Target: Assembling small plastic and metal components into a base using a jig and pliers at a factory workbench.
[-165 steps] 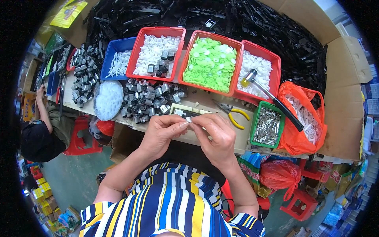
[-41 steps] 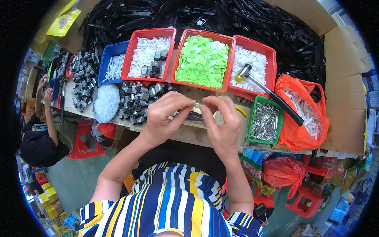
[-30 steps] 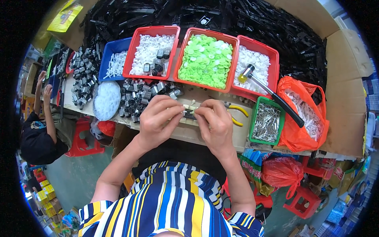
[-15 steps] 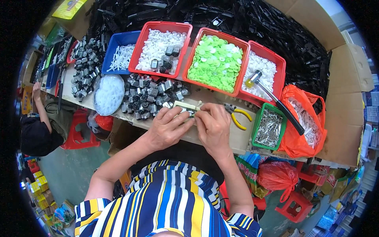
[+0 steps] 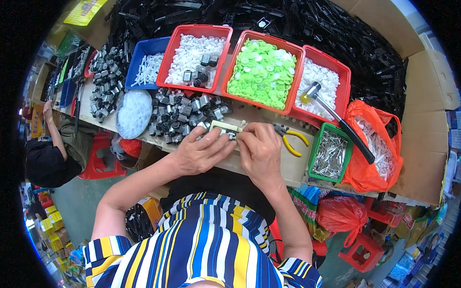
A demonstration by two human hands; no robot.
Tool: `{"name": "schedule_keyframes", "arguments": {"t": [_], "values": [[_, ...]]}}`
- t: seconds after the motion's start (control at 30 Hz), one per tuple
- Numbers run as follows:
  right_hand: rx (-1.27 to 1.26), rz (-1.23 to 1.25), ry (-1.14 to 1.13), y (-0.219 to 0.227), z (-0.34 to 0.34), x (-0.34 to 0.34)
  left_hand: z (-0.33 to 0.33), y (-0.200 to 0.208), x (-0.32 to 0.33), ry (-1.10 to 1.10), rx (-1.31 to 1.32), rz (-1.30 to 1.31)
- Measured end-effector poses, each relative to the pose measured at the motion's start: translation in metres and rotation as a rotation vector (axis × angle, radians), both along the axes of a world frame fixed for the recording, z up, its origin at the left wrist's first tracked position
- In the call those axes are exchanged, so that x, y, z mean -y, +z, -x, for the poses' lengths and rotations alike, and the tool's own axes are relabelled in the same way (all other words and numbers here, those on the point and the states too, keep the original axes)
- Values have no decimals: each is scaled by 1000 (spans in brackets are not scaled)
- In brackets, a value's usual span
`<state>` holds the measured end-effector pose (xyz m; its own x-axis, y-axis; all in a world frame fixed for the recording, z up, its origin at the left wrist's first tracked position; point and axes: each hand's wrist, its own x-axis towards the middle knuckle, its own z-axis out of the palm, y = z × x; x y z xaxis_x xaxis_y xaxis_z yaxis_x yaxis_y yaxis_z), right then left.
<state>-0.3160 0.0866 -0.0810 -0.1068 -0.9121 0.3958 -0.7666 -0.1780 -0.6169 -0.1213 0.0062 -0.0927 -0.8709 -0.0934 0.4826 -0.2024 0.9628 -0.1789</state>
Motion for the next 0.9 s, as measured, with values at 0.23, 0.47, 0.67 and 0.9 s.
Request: {"name": "schedule_keyframes", "arguments": {"t": [0.23, 0.47, 0.67, 0.9], "values": [[-33, 12, -3, 4, -4, 1, -2, -1, 1, -20, -5, 18], [-95, -24, -1, 8, -7, -1, 2, 2, 5, -19, -34, 31], [-159, -33, 22, 8, -7, -10, 7, -8, -1, 9, -104, -157], [-126, 14, -75, 21, 30, -34, 3, 4, 0, 13, -81, -325]]}}
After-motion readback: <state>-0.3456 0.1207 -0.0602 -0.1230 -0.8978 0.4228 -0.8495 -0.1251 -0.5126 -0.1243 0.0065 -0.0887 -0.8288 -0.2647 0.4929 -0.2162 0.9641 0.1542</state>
